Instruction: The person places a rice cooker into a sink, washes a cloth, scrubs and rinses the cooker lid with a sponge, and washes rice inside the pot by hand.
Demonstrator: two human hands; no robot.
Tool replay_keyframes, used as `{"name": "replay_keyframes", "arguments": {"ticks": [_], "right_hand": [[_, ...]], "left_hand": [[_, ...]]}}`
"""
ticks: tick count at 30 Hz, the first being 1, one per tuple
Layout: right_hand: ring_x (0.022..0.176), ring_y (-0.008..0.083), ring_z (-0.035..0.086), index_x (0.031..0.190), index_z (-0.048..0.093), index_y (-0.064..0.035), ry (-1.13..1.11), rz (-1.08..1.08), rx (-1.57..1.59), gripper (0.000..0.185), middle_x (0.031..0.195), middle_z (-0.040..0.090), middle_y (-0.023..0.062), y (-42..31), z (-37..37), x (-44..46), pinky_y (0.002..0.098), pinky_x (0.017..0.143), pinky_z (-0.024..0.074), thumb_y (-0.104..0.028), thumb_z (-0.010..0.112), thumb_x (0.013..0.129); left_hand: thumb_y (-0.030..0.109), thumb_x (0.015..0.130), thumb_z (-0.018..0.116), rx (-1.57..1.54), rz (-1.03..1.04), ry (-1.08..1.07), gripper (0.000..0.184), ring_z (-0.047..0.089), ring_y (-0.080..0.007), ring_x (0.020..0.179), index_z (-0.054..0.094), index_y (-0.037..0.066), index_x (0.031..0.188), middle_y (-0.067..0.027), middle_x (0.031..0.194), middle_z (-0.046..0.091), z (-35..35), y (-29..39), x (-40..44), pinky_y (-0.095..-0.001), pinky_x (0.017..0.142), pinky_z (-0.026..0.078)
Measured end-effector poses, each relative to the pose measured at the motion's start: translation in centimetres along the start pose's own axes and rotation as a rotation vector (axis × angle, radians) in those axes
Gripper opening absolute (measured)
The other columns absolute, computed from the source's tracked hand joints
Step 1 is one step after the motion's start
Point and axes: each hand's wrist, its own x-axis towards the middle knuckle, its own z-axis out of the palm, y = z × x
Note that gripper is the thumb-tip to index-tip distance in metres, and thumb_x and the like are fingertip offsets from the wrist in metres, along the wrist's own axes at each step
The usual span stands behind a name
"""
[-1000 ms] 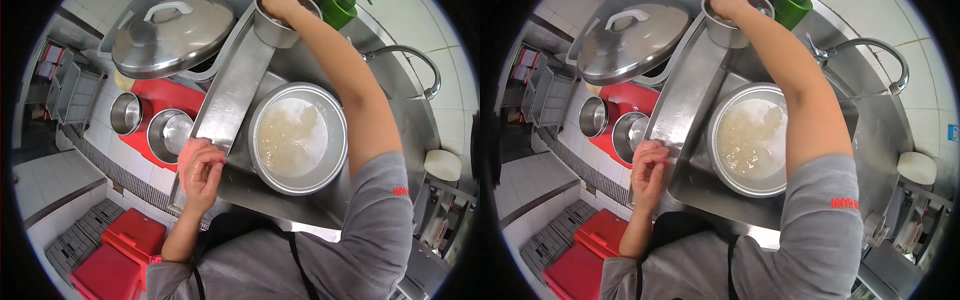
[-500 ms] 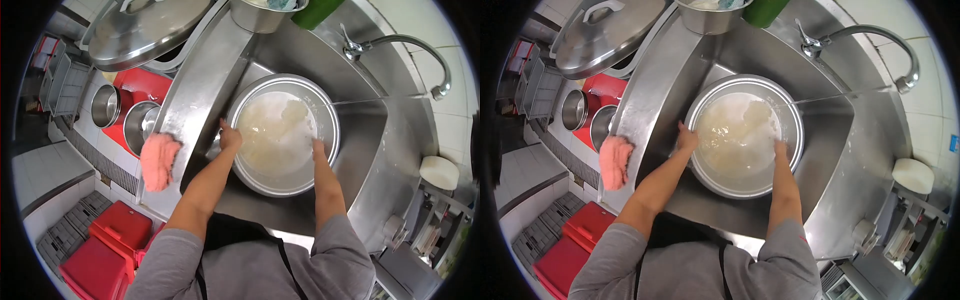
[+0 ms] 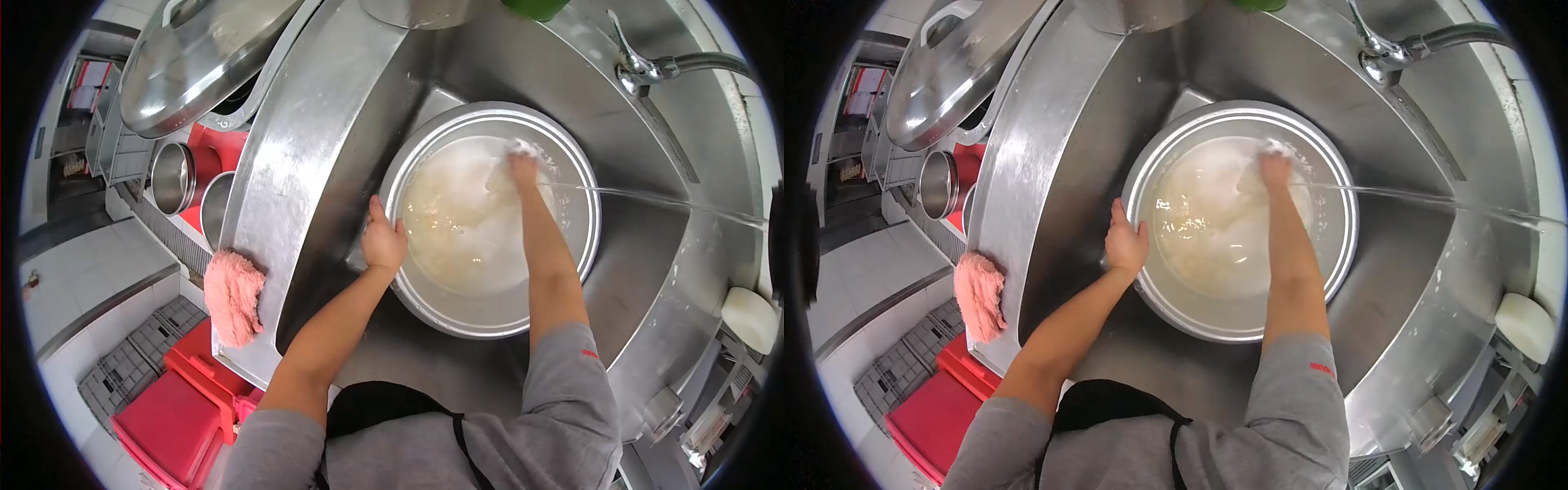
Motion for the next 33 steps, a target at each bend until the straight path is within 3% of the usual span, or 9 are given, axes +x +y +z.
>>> {"name": "replay_keyframes", "arguments": {"ticks": [9, 11, 13, 15, 19, 23, 25, 28, 33], "right_hand": [[0.088, 0.0277, 0.051, 0.068, 0.063, -0.0058, -0.014, -0.358, 0.473, 0.017, 0.073, 0.059, 0.0111, -19.6, -5.4, -5.6, 0.0393, 0.08, 0.0375, -0.019, 0.053, 0.067], [0.09, 0.0276, 0.048, 0.076, 0.061, -0.0045, -0.421, -0.477, 0.496, 0.016, 0.078, 0.057, 0.0117, -19.8, -7.4, -10.4, 0.0376, 0.083, 0.0362, -0.016, 0.055, 0.066], [0.093, 0.0294, 0.046, 0.082, 0.059, -0.0042, -0.136, -0.526, 0.764, 0.019, 0.086, 0.054, 0.0133, -18.8, -5.1, -17.4, 0.0383, 0.085, 0.0354, -0.017, 0.054, 0.07], [0.103, 0.0325, 0.043, 0.087, 0.058, -0.0045, -0.426, -0.185, 1.145, 0.022, 0.097, 0.052, 0.0153, -16.5, -5.5, -23.0, 0.0403, 0.089, 0.0333, -0.02, 0.053, 0.072], [0.114, 0.0358, 0.035, 0.1, 0.056, -0.0042, -0.655, -0.661, -0.065, 0.028, 0.116, 0.046, 0.0158, -3.8, -14.0, -22.1, 0.0435, 0.093, 0.0323, -0.021, 0.049, 0.078], [0.112, 0.0397, 0.036, 0.105, 0.05, 0.0027, 0.29, 0.096, 0.067, 0.04, 0.119, 0.039, 0.0274, 7.2, -18.3, -16.4, 0.0436, 0.095, 0.03, -0.02, 0.057, 0.074], [0.106, 0.0377, 0.044, 0.11, 0.047, 0.0034, 0.205, 0.582, 0.499, 0.053, 0.113, 0.047, 0.0255, 11.5, -12.3, -14.2, 0.0391, 0.091, 0.0346, -0.031, 0.061, 0.072], [0.101, 0.0325, 0.051, 0.113, 0.045, 0.0047, -0.226, 0.751, 0.689, 0.067, 0.104, 0.055, 0.0223, 12.6, -14.5, -13.9, 0.0354, 0.087, 0.0385, -0.039, 0.066, 0.066], [0.099, 0.0266, 0.054, 0.108, 0.05, 0.0063, -0.014, 0.739, 0.898, 0.069, 0.103, 0.057, 0.0183, 11.9, -18.8, -16.5, 0.0329, 0.083, 0.0416, -0.043, 0.068, 0.063]], "left_hand": [[0.018, 0.073, 0.058, -0.016, 0.06, 0.073, 0.063, 0.055, -0.0384, 0.085, 0.026, -0.001, 0.123, -0.0252, 0.108, 0.049, 0.9, -0.8, 0.1, -0.0447, 0.072, 0.045], [0.02, 0.073, 0.059, -0.048, 0.071, 0.076, 0.061, 0.055, -0.0389, 0.086, 0.028, 0.001, 0.123, -0.0259, 0.106, 0.05, 0.8, -0.5, 0.0, -0.0453, 0.072, 0.045], [0.022, 0.073, 0.059, -0.076, -0.039, 0.053, 0.06, 0.055, -0.0396, 0.085, 0.03, 0.003, 0.122, -0.0273, 0.103, 0.051, 0.6, -0.1, -0.1, -0.0456, 0.071, 0.044], [0.022, 0.073, 0.06, -0.106, -0.026, 0.085, 0.054, 0.055, -0.0407, 0.083, 0.034, 0.006, 0.118, -0.0246, 0.097, 0.055, 1.1, -0.4, -0.2, -0.0457, 0.072, 0.044], [0.036, 0.079, 0.053, -0.143, -0.056, 0.094, 0.047, 0.056, -0.0421, 0.076, 0.038, 0.003, 0.109, -0.0247, 0.084, 0.058, 0.8, -0.3, 0.2, -0.0484, 0.068, 0.044], [0.044, 0.08, 0.048, -0.143, -0.078, 0.061, 0.048, 0.056, -0.0438, 0.074, 0.039, 0.002, 0.1, -0.026, 0.078, 0.058, 0.8, -0.6, 0.4, -0.0505, 0.066, 0.043], [0.045, 0.079, 0.05, -0.096, -0.096, 0.05, 0.049, 0.055, -0.043, 0.078, 0.043, 0.0, 0.095, -0.0263, 0.08, 0.058, -0.1, -0.4, 0.3, -0.0482, 0.068, 0.044], [0.043, 0.078, 0.053, -0.092, 0.046, -0.127, 0.05, 0.056, -0.04, 0.083, 0.048, -0.005, 0.092, -0.027, 0.086, 0.057, -0.8, -2.9, 2.1, -0.0449, 0.071, 0.044], [0.026, 0.078, 0.059, -0.412, 0.022, -0.361, 0.043, 0.056, -0.0218, 0.073, 0.049, -0.012, 0.096, -0.0187, 0.085, 0.058, -12.5, 1.6, -2.8, -0.0331, 0.064, 0.044]]}}
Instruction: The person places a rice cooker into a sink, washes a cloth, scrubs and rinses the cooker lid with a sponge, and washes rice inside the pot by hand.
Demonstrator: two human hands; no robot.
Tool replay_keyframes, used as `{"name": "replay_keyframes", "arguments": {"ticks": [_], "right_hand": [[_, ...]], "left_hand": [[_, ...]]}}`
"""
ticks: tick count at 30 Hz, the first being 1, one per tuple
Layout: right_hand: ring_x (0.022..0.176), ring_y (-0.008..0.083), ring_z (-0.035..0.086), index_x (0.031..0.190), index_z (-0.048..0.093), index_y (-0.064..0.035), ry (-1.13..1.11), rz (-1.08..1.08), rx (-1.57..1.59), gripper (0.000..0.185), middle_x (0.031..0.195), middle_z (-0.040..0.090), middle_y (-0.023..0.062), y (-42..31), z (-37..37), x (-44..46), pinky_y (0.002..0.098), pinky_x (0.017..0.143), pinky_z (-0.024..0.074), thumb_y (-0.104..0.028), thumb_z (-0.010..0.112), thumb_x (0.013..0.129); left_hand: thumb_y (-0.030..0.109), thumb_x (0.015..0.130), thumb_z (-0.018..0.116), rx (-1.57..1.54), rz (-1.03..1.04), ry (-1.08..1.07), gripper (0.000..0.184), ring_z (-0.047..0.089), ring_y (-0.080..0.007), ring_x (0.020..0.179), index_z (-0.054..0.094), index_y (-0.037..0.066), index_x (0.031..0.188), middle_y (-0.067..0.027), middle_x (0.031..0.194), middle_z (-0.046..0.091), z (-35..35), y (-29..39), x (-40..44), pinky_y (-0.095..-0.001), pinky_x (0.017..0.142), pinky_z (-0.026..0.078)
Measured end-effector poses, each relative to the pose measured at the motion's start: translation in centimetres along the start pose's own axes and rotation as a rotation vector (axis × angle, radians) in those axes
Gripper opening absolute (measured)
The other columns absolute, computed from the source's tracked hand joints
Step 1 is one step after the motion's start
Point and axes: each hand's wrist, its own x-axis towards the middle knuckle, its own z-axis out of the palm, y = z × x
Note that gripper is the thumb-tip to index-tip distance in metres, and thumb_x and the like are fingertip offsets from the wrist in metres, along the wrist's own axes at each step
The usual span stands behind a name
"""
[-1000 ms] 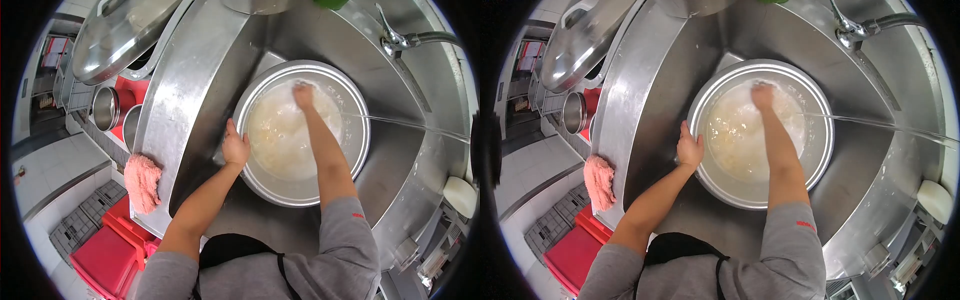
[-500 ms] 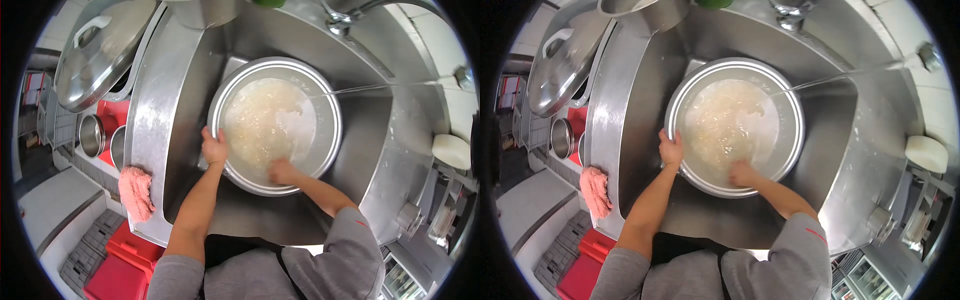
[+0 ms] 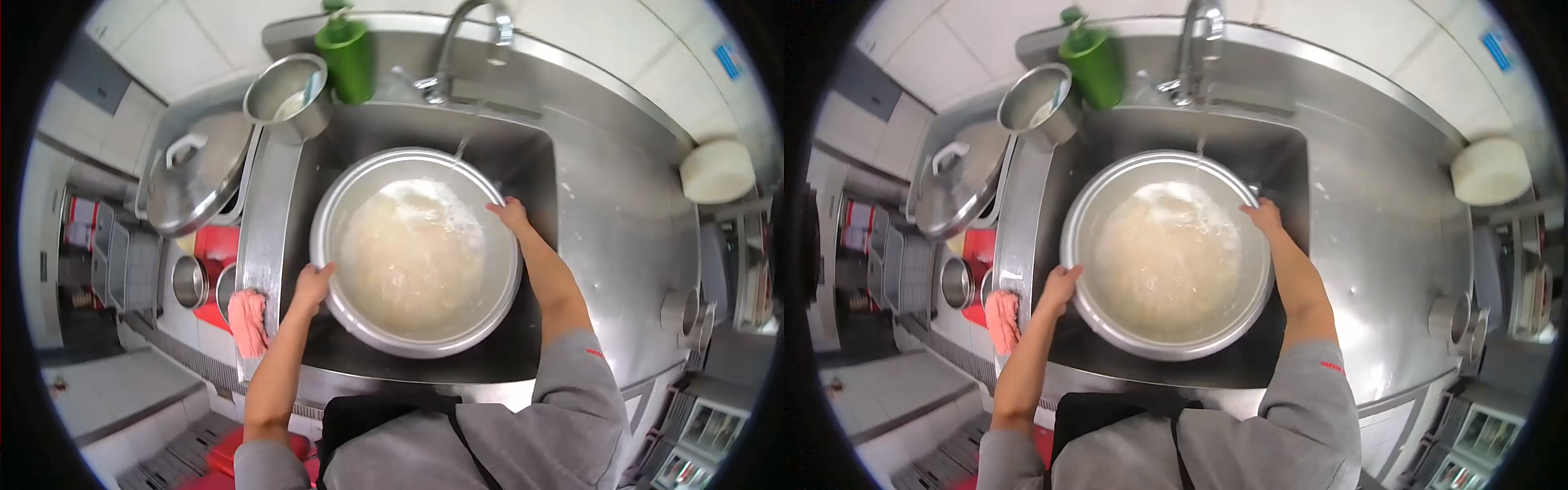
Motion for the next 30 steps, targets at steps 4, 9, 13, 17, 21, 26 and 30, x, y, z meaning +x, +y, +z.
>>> {"name": "replay_keyframes", "arguments": {"ticks": [4, 9, 13, 17, 21, 26, 30], "right_hand": [[0.098, 0.0276, 0.054, 0.11, 0.05, 0.0036, -0.136, -0.165, -0.03, 0.062, 0.106, 0.055, 0.0193, -5.0, -6.4, -4.0, 0.0329, 0.083, 0.0417, -0.037, 0.066, 0.066], [0.088, 0.0257, 0.058, 0.111, 0.052, 0.0002, -0.139, -0.389, 0.143, 0.056, 0.098, 0.059, 0.0192, -7.7, -14.1, -9.3, 0.0311, 0.078, 0.044, -0.031, 0.067, 0.067], [0.07, 0.0169, 0.059, 0.109, 0.055, -0.0057, 0.049, -0.305, 0.102, 0.05, 0.076, 0.063, 0.0128, -5.9, -21.3, -13.6, 0.0275, 0.066, 0.0453, -0.029, 0.068, 0.068], [0.072, 0.0168, 0.059, 0.108, 0.056, -0.006, 0.206, -0.262, 0.143, 0.05, 0.08, 0.063, 0.0129, -1.4, -28.1, -17.1, 0.0274, 0.067, 0.0454, -0.031, 0.069, 0.067], [0.078, 0.0186, 0.059, 0.102, 0.059, -0.0026, 0.392, -0.097, 0.019, 0.047, 0.086, 0.063, 0.0135, 2.0, -33.9, -20.7, 0.0295, 0.07, 0.0456, -0.033, 0.067, 0.067], [0.078, 0.0156, 0.059, 0.1, 0.059, 0.0006, 0.542, -0.09, -0.063, 0.042, 0.087, 0.063, 0.0115, 9.4, -38.3, -23.4, 0.0269, 0.07, 0.0447, -0.029, 0.065, 0.072], [0.081, 0.0123, 0.056, 0.104, 0.057, 0.0008, 0.585, -0.083, -0.034, 0.037, 0.088, 0.063, 0.0095, 15.9, -41.0, -23.6, 0.0246, 0.071, 0.0437, -0.023, 0.061, 0.076]], "left_hand": [[0.022, 0.077, 0.06, -0.336, 0.062, 0.07, 0.029, 0.049, -0.0103, 0.056, 0.05, -0.005, 0.084, -0.0052, 0.067, 0.053, -5.3, 8.0, -10.9, -0.0254, 0.044, 0.036], [0.012, 0.083, 0.052, -0.574, 0.326, -0.228, 0.026, 0.056, -0.017, 0.084, 0.047, -0.004, 0.102, -0.0124, 0.096, 0.057, -9.4, 14.1, -20.1, -0.0284, 0.075, 0.045], [0.011, 0.082, 0.051, -0.559, 0.448, -0.365, 0.03, 0.056, -0.0194, 0.09, 0.046, -0.004, 0.108, -0.0124, 0.1, 0.056, -6.9, 16.7, -24.9, -0.0295, 0.077, 0.045], [0.01, 0.081, 0.052, -0.484, 0.473, -0.572, 0.029, 0.057, -0.0176, 0.087, 0.045, -0.002, 0.107, -0.011, 0.101, 0.056, -3.2, 16.9, -25.2, -0.0299, 0.073, 0.048], [0.01, 0.08, 0.052, -0.419, 0.376, -0.733, 0.027, 0.059, -0.0176, 0.082, 0.048, -0.001, 0.104, -0.0096, 0.096, 0.058, 2.7, 16.4, -22.8, -0.0338, 0.064, 0.052], [0.018, 0.08, 0.055, -0.22, 0.269, -0.859, 0.029, 0.058, -0.017, 0.077, 0.047, 0.003, 0.103, -0.0073, 0.091, 0.057, 10.3, 16.0, -21.8, -0.0309, 0.061, 0.05], [0.023, 0.08, 0.057, -0.118, 0.29, -0.98, 0.033, 0.057, -0.015, 0.076, 0.044, 0.004, 0.102, -0.0084, 0.09, 0.056, 15.0, 17.4, -23.6, -0.0285, 0.059, 0.049]]}}
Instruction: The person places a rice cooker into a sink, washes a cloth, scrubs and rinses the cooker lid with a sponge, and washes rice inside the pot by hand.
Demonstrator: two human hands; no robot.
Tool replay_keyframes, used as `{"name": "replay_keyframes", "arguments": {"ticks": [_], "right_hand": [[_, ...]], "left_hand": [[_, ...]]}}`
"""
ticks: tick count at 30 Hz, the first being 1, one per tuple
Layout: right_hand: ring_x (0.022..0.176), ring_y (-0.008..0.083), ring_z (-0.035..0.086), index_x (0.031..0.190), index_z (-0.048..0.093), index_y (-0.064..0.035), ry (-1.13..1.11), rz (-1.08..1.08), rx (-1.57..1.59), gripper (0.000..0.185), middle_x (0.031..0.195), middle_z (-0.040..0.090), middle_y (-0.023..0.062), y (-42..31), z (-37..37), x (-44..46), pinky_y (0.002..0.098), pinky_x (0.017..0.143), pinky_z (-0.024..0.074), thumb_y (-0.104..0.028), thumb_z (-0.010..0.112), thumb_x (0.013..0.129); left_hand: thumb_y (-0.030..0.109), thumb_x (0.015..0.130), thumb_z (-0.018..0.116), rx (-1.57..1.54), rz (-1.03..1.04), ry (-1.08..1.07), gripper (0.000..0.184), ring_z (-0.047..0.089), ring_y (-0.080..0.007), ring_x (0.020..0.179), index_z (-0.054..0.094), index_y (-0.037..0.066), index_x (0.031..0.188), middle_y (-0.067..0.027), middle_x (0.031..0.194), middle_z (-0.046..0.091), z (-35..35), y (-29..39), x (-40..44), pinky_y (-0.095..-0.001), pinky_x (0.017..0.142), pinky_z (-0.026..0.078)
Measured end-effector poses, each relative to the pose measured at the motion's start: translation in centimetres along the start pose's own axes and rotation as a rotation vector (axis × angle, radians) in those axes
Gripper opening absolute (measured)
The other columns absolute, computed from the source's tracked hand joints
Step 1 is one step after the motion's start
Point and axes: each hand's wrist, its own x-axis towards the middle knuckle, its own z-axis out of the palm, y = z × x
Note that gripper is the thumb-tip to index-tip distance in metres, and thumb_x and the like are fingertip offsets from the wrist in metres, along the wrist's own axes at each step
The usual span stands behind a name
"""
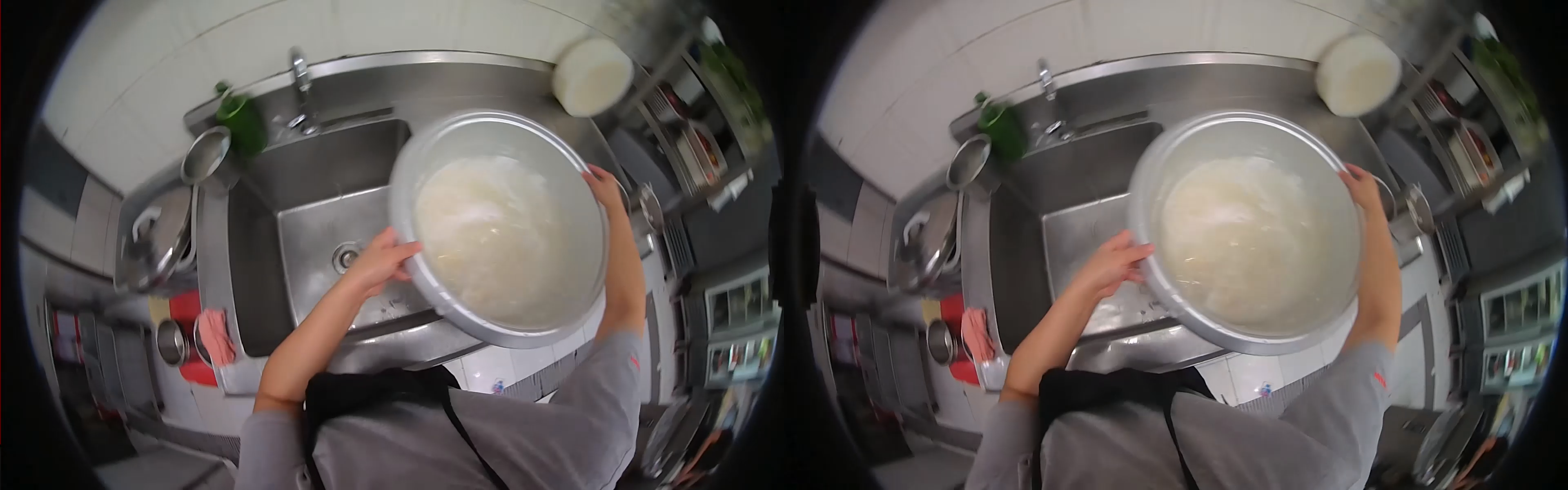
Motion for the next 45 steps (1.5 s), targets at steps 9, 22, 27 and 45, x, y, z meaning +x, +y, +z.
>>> {"name": "replay_keyframes", "arguments": {"ticks": [9, 22, 27, 45], "right_hand": [[0.08, 0.0211, 0.059, 0.094, 0.06, -0.0036, -0.098, -0.674, 0.151, 0.019, 0.089, 0.059, 0.0124, -28.5, 9.6, 2.5, 0.0283, 0.07, 0.0466, -0.012, 0.059, 0.077], [0.102, 0.0305, 0.05, 0.101, 0.06, -0.0146, -0.631, -1.404, -0.652, 0.038, 0.109, 0.054, 0.013, -67.6, 49.5, -6.2, 0.0423, 0.087, 0.0387, -0.026, 0.063, 0.065], [0.109, 0.0312, 0.047, 0.108, 0.057, -0.0096, -0.744, -1.157, -0.996, 0.035, 0.119, 0.049, 0.0145, -68.5, 56.6, -6.5, 0.0513, 0.086, 0.0367, -0.008, 0.055, 0.073], [0.085, 0.0228, 0.057, 0.09, 0.057, -0.0049, -0.559, -0.761, 0.111, 0.029, 0.083, 0.059, 0.015, -63.4, 41.9, -6.3, 0.0322, 0.075, 0.0431, -0.029, 0.05, 0.076]], "left_hand": [[0.037, 0.08, 0.055, 0.641, 0.306, -0.206, 0.041, 0.056, -0.0201, 0.078, 0.049, 0.004, 0.106, -0.0102, 0.094, 0.057, -2.1, -1.7, 0.1, -0.0304, 0.069, 0.044], [0.024, 0.081, 0.057, 0.163, 0.214, 0.522, 0.033, 0.055, -0.0134, 0.071, 0.049, 0.006, 0.108, -0.0073, 0.09, 0.057, -18.4, -8.3, -19.0, -0.0257, 0.063, 0.044], [0.012, 0.082, 0.055, -0.03, 0.263, 0.648, 0.03, 0.055, -0.0119, 0.081, 0.047, 0.003, 0.109, -0.0061, 0.094, 0.056, -22.0, -11.1, -24.4, -0.0244, 0.07, 0.043], [0.001, 0.08, 0.051, -0.235, 0.326, 0.603, 0.026, 0.052, -0.0099, 0.089, 0.049, 0.001, 0.106, -0.0054, 0.095, 0.056, -26.3, -10.2, -24.6, -0.022, 0.076, 0.042]]}}
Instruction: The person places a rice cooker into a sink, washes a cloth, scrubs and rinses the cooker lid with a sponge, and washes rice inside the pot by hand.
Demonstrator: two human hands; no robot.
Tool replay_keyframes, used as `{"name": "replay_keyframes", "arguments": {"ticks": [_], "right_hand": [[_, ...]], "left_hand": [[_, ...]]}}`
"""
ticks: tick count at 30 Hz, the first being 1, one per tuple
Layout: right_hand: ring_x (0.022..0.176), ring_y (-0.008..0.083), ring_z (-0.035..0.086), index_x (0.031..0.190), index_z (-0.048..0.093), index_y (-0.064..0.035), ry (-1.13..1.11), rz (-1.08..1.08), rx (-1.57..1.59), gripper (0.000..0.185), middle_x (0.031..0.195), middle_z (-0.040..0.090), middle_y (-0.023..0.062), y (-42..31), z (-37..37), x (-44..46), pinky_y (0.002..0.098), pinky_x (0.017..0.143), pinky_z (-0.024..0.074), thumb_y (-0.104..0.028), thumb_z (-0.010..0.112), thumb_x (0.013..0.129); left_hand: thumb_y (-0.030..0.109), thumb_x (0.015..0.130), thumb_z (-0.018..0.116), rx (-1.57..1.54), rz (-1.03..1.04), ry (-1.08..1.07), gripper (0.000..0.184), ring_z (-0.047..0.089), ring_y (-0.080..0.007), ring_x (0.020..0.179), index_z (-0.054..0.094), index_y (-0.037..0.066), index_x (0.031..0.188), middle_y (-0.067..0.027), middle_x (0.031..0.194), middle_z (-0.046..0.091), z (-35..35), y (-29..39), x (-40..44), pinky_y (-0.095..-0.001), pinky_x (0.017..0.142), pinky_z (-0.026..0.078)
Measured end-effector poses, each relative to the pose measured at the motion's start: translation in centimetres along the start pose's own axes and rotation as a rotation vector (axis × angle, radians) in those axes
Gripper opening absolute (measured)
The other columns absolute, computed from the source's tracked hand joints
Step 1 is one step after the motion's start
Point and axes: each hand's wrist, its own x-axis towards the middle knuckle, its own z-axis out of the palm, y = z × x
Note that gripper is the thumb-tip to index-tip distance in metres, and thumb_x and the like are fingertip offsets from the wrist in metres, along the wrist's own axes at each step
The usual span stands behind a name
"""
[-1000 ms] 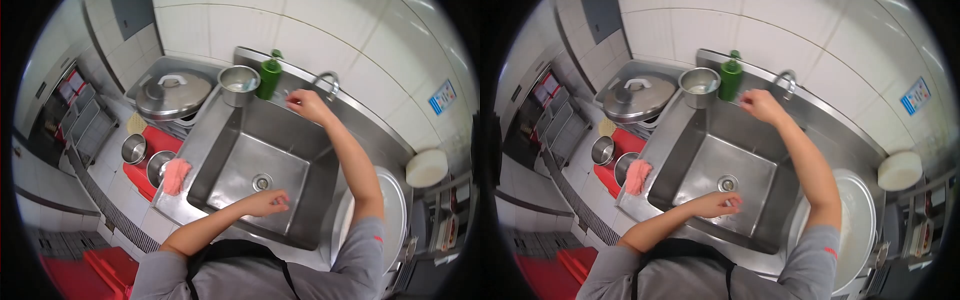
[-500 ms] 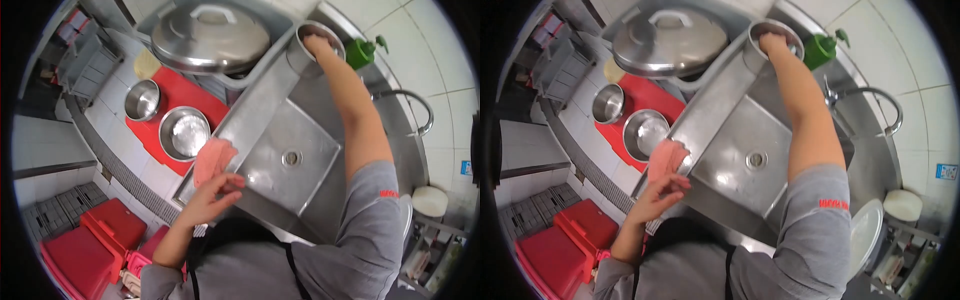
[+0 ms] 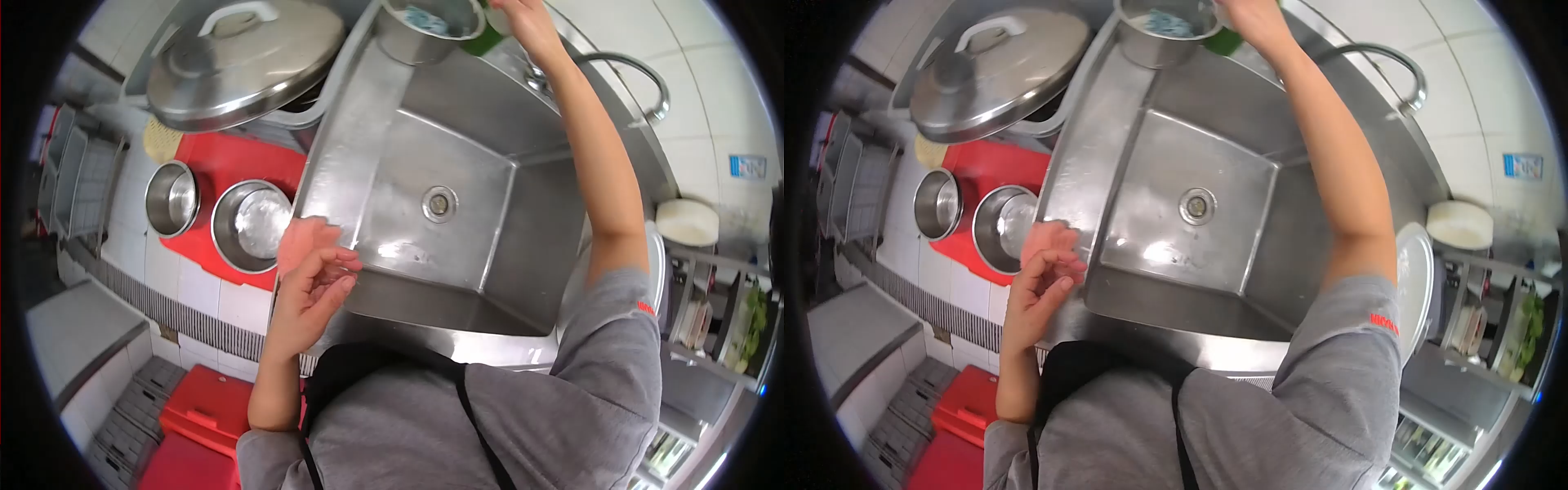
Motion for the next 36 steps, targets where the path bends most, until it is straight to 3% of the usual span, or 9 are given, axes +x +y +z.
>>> {"name": "replay_keyframes", "arguments": {"ticks": [5, 8, 16, 20, 24, 30, 31, 33, 36], "right_hand": [[0.064, 0.0086, 0.051, 0.083, 0.056, -0.0073, -0.068, 0.578, 0.371, 0.013, 0.069, 0.054, -0.0004, 14.3, -8.9, -7.0, 0.0203, 0.056, 0.0381, -0.015, 0.061, 0.073], [0.058, 0.0073, 0.046, 0.081, 0.055, -0.0062, -0.016, 0.452, 0.243, 0.014, 0.067, 0.052, -0.0011, 15.4, -12.3, -13.2, 0.0219, 0.051, 0.0365, -0.012, 0.062, 0.071], [0.051, 0.0062, 0.04, 0.081, 0.051, -0.0087, 0.01, 0.74, 0.032, 0.017, 0.06, 0.047, -0.0013, 17.5, -23.8, -34.4, 0.0211, 0.046, 0.0317, -0.011, 0.064, 0.069], [0.056, 0.0107, 0.044, 0.083, 0.052, -0.0095, 0.015, 0.937, -0.028, 0.021, 0.064, 0.047, 0.0018, 25.1, -25.6, -46.5, 0.0266, 0.051, 0.0366, -0.004, 0.058, 0.064], [0.092, 0.0304, 0.048, 0.086, 0.055, -0.0064, -0.133, 0.491, -0.15, 0.023, 0.1, 0.049, 0.0168, 29.3, -21.7, -55.6, 0.0355, 0.08, 0.0409, -0.007, 0.056, 0.064], [0.102, 0.03, 0.047, 0.092, 0.056, -0.0026, -0.527, -0.751, -0.184, 0.021, 0.109, 0.049, 0.0171, 25.8, -13.9, -58.0, 0.0387, 0.09, 0.0372, -0.015, 0.042, 0.082], [0.102, 0.03, 0.047, 0.092, 0.056, -0.0026, -0.526, -0.761, -0.167, 0.021, 0.109, 0.049, 0.0171, 26.0, -12.8, -57.7, 0.0387, 0.09, 0.0372, -0.015, 0.042, 0.082], [0.102, 0.0275, 0.049, 0.095, 0.057, -0.0049, -0.905, -0.181, 0.028, 0.025, 0.106, 0.053, 0.0135, 26.7, -10.0, -56.5, 0.0421, 0.091, 0.0345, -0.02, 0.042, 0.082], [0.1, 0.0272, 0.051, 0.097, 0.057, -0.0065, -0.529, -0.125, -0.074, 0.027, 0.1, 0.057, 0.0103, 23.8, -11.0, -53.3, 0.0451, 0.093, 0.0294, -0.023, 0.045, 0.079]], "left_hand": [[0.006, 0.082, 0.052, 0.216, 0.004, -0.323, 0.023, 0.054, -0.0116, 0.087, 0.049, 0.0, 0.104, -0.005, 0.093, 0.055, 4.7, -0.8, 6.8, -0.0236, 0.073, 0.044], [0.021, 0.083, 0.053, 0.276, 0.015, -0.541, 0.027, 0.055, -0.0107, 0.077, 0.051, 0.004, 0.104, -0.003, 0.09, 0.057, 9.9, -1.9, 15.0, -0.023, 0.067, 0.043], [0.043, 0.081, 0.051, 0.006, -0.147, -0.049, 0.064, 0.047, -0.0289, 0.106, 0.032, 0.001, 0.125, -0.0165, 0.12, 0.044, 21.8, -0.3, 35.6, -0.0367, 0.084, 0.045], [0.046, 0.077, 0.056, -0.055, -0.155, 0.164, 0.065, 0.05, -0.027, 0.099, 0.032, 0.009, 0.125, -0.0145, 0.118, 0.044, 23.6, 0.1, 42.7, -0.0405, 0.08, 0.043], [0.032, 0.075, 0.063, 0.081, -0.152, 0.16, 0.055, 0.053, -0.0199, 0.091, 0.04, 0.008, 0.119, -0.0093, 0.11, 0.05, 20.5, -2.5, 51.2, -0.0365, 0.079, 0.041], [0.017, 0.071, 0.068, 0.144, 0.286, 0.246, 0.057, 0.047, -0.0171, 0.103, 0.041, 0.003, 0.119, -0.0092, 0.116, 0.048, 21.5, -4.8, 50.3, -0.0301, 0.086, 0.036], [0.016, 0.069, 0.069, 0.273, 0.317, 0.224, 0.061, 0.044, -0.0184, 0.108, 0.039, 0.002, 0.121, -0.0103, 0.121, 0.044, 24.0, -4.3, 46.4, -0.0297, 0.088, 0.035], [0.035, 0.073, 0.063, 0.459, 0.186, 0.218, 0.068, 0.036, -0.024, 0.116, 0.036, 0.001, 0.124, -0.0125, 0.126, 0.039, 32.3, -3.2, 37.0, -0.0374, 0.096, 0.027], [0.049, 0.08, 0.047, 0.359, 0.0, -0.328, 0.065, 0.036, -0.0249, 0.117, 0.034, 0.007, 0.128, -0.011, 0.125, 0.042, 43.6, -2.1, 24.9, -0.0419, 0.099, 0.021]]}}
